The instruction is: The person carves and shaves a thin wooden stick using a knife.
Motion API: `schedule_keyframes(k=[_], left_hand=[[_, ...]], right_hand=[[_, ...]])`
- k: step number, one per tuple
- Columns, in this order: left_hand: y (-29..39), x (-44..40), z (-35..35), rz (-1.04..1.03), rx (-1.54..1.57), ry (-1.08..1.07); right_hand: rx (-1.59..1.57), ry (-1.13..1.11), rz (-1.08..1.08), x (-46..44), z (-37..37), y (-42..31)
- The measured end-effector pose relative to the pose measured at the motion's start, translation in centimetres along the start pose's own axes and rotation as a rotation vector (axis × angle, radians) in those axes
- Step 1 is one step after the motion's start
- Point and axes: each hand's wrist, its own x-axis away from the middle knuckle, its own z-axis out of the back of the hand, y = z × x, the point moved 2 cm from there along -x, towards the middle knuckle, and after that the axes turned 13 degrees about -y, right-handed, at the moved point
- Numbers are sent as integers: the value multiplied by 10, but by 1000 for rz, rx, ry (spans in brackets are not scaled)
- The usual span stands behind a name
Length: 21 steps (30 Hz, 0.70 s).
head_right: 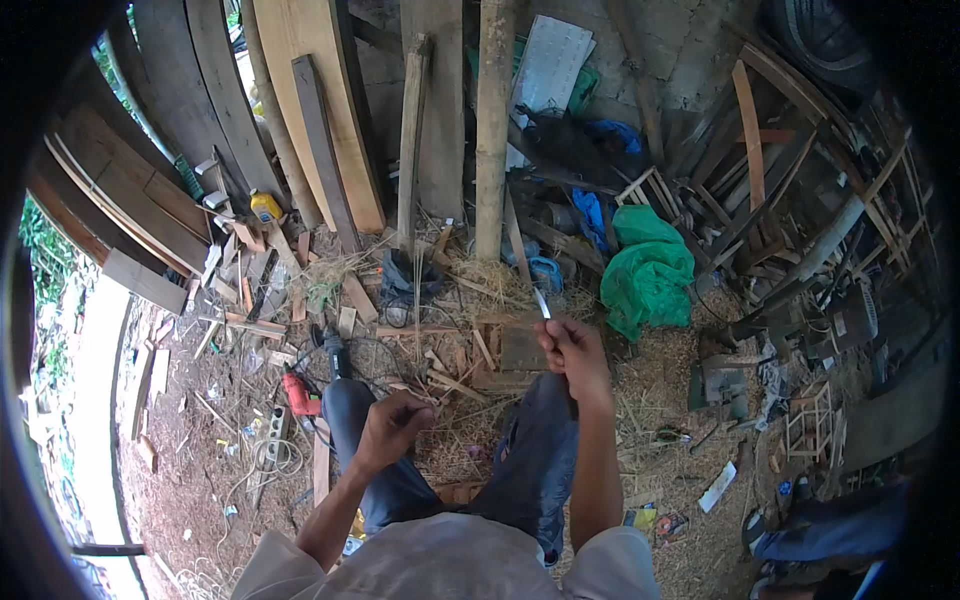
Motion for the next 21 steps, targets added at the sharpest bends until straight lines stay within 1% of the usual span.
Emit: schedule_keyframes(k=[2, 3, 5, 6, 7, 8, 9, 11, 12, 13, 14, 15, 16, 18, 19, 21], left_hand=[[1, -3, 0, 18, -43, 26], [2, -6, -2, 32, -81, 53], [4, -13, -10, -11, -121, 63], [5, -15, -13, -50, -170, 83], [4, -16, -14, -49, -172, 85], [4, -16, -13, -92, -158, 79], [3, -15, -12, -133, -144, 70], [1, -12, -9, -112, -146, 67], [1, -14, -9, -101, -141, 69], [3, -16, -10, -106, -138, 66], [7, -17, -10, -135, -216, 74], [10, -17, -11, -162, -294, 85], [11, -18, -13, -162, -292, 88], [16, -16, -17, -317, -476, 178], [17, -15, -16, -314, -477, 179], [20, -14, -16, -360, -664, 179]], right_hand=[[131, -143, -106, 3, -3, -4], [135, -136, -107, 6, -10, 4], [194, -244, -156, 10, -37, 31], [196, -243, -155, 9, -39, 36], [110, -220, -158, 7, -41, 40], [21, -198, -162, 6, -44, 44], [13, -201, -162, 6, -45, 40], [66, -263, -155, 9, -47, 26], [66, -258, -152, 11, -49, 27], [71, -314, -199, 13, -55, 32], [76, -371, -248, 14, -60, 37], [79, -371, -249, 14, -62, 42], [99, -379, -265, 13, -63, 49], [116, -392, -287, 13, -65, 53], [79, -385, -290, 13, -65, 50], [42, -378, -291, 12, -62, 45]])
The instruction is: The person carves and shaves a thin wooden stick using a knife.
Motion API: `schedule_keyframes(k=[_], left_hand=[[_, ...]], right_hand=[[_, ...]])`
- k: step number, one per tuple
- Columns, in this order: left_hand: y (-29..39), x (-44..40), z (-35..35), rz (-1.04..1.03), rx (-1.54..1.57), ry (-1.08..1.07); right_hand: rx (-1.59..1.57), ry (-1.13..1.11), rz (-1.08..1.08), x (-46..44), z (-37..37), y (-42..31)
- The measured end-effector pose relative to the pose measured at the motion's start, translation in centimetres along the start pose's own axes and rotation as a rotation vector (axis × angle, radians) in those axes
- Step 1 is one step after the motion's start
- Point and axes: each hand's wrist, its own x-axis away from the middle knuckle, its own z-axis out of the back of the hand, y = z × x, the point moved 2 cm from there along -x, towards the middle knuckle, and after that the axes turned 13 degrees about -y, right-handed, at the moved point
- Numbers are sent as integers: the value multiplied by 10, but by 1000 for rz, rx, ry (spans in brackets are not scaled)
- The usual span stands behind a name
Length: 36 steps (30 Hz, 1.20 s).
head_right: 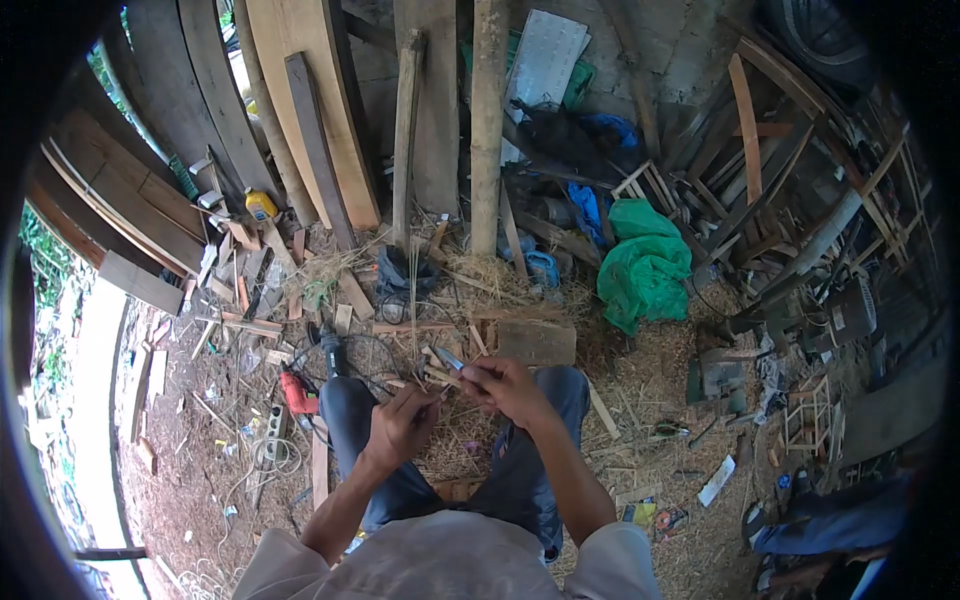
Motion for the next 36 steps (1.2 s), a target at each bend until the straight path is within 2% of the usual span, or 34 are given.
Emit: schedule_keyframes(k=[4, 6, 12, 18, 20, 23, 26, 28, 33, 35, 36], left_hand=[[-1, -3, 4, 15, 95, -21], [-3, -3, 5, 46, 320, -50], [2, -8, 9, 130, 389, -93], [-1, -8, 5, 129, 364, -69], [-7, -1, 2, 131, 369, -70], [-15, 6, 2, 144, 387, -80], [-20, 7, 1, 171, 399, -66], [-18, 3, 1, 179, 388, -36], [-7, -7, 1, 167, 363, -93], [-13, -1, 3, 175, 377, -121], [-17, 2, 4, 180, 396, -147]], right_hand=[[18, 76, 4, 1, 7, -5], [42, 106, 7, 4, 12, -9], [32, 133, 130, 5, 20, -21], [121, 42, -28, -1, -3, -11], [71, 270, 58, 1, 34, -15], [4, 324, 172, 10, 54, -27], [-30, 250, 182, 18, 52, -30], [-29, 221, 141, 18, 26, -19], [-95, 67, 106, 0, 12, -4], [-65, 278, 187, 1, 38, -13], [-91, 308, 197, 6, 47, -18]])
